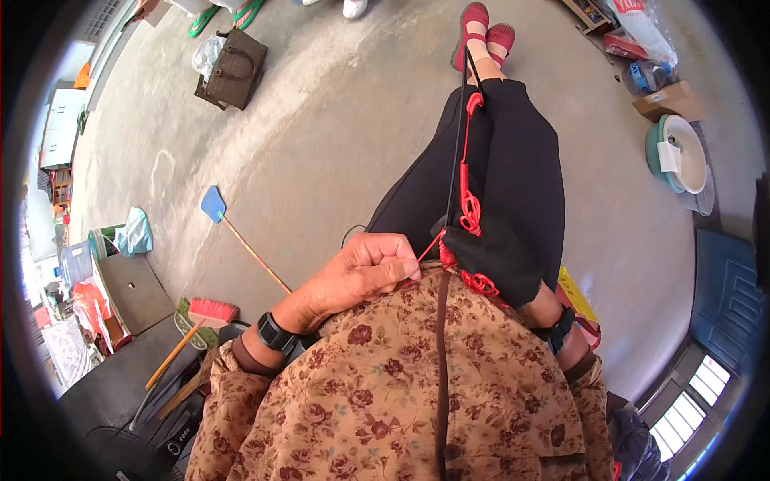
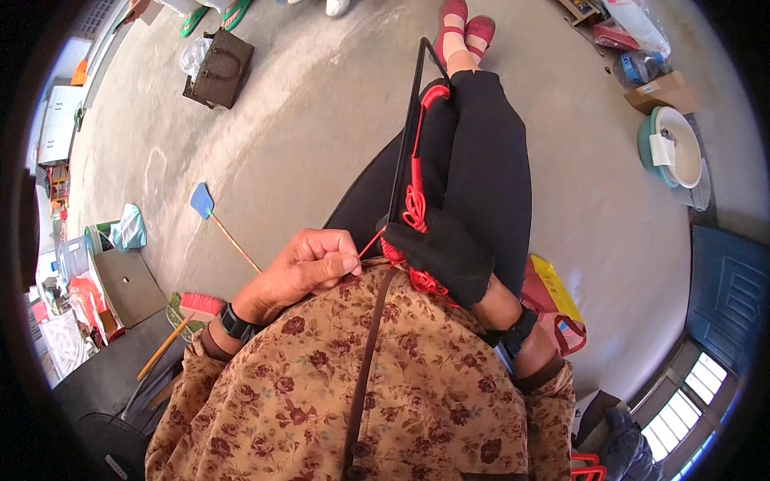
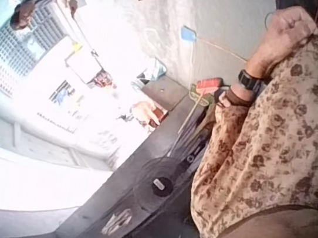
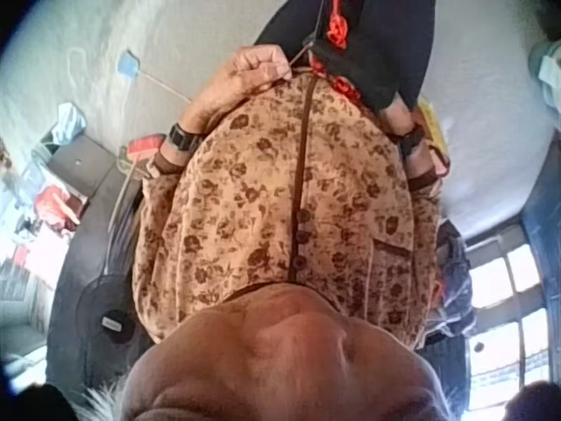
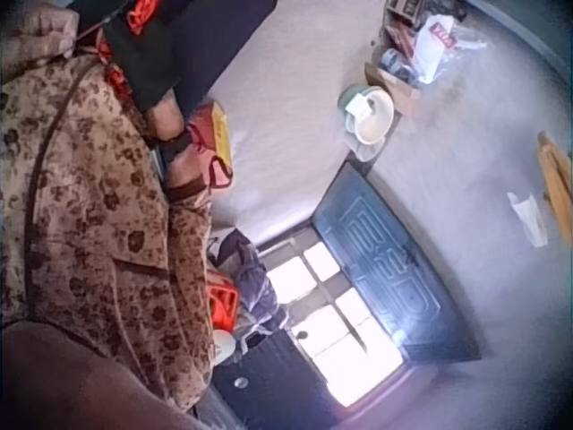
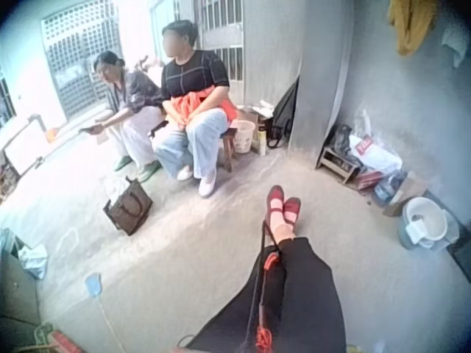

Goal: Braiding and knotting a red nylon cord around a black rod or handle.

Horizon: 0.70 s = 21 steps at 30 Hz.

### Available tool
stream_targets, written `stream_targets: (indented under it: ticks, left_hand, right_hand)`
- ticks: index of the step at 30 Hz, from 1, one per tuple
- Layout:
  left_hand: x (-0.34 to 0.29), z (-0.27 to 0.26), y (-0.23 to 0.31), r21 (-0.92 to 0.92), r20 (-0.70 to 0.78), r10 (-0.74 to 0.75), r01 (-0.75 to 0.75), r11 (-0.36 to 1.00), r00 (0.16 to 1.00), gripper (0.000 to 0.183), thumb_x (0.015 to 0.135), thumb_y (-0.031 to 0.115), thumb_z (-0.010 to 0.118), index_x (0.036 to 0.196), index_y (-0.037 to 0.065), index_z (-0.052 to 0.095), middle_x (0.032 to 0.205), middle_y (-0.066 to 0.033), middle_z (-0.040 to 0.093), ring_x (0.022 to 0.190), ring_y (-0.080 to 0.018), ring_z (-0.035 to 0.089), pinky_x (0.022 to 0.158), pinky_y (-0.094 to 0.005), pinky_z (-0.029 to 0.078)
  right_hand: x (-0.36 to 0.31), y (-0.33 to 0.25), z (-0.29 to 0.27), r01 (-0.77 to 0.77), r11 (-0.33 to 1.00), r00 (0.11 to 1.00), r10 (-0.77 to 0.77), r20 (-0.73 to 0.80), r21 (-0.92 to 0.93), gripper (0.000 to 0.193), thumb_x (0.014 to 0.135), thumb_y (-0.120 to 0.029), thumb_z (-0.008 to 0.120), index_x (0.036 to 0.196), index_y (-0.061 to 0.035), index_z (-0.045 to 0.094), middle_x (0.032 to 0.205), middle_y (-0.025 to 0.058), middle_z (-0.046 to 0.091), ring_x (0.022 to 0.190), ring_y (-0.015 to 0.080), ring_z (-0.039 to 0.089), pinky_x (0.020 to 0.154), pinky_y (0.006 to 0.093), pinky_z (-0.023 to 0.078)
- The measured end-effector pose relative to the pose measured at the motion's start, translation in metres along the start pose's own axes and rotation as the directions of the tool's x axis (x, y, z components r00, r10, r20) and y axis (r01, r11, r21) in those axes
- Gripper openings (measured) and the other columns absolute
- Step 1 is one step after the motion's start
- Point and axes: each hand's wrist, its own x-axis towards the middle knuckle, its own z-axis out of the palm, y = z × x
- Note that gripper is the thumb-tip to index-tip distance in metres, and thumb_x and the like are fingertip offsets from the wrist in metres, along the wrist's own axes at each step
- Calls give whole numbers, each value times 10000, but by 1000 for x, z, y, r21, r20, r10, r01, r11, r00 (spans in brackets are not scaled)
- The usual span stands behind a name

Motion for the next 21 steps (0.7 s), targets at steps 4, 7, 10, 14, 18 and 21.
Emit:
stream_targets:
  ticks: [4,7,10,14,18,21]
  left_hand:
    - [0,0,-4,-121,-38,-18,14,993,999,199,952,214,543,876,34,583,552,64,405,448,-14,295,414,-196,221]
    - [0,-1,-4,-177,-32,-27,21,984,999,208,949,232,551,866,42,567,518,65,356,412,-25,246,389,-203,196]
    - [1,-4,-4,-326,-28,-108,93,941,994,206,946,221,550,835,48,555,510,64,339,403,-31,238,382,-202,193]
    - [6,-8,-3,-422,-37,-157,127,898,987,208,938,213,545,805,54,527,499,61,322,406,-39,261,370,-205,212]
    - [15,-10,6,-464,76,-116,138,875,990,217,942,231,536,831,45,536,509,0,418,383,-74,329,371,-224,280]
    - [19,-2,16,-583,200,210,-56,811,957,266,937,287,524,868,31,555,692,-97,577,522,-166,536,450,-256,428]
  right_hand:
    - [1,3,-2,0,978,993,25,-117,208,349,968,-342,464,1044,-33,607,752,36,582,633,106,529,590,251,425]
    - [2,5,-9,210,853,942,-46,-333,477,388,972,-378,421,989,-35,603,746,71,587,637,142,551,588,254,438]
    - [-4,7,-34,394,800,851,-133,-508,451,366,974,-365,433,967,-38,598,775,73,592,657,153,556,600,256,446]
    - [-11,9,-78,452,663,796,2,-606,596,368,985,-330,464,1094,5,568,907,73,587,780,131,554,659,224,461]
    - [-24,3,-102,497,755,625,31,-780,428,479,997,-401,406,1123,39,548,910,93,586,809,156,557,718,261,484]
    - [-30,-7,-94,508,800,750,-228,-621,319,444,992,-382,411,1097,15,580,940,147,646,871,224,623,798,330,488]
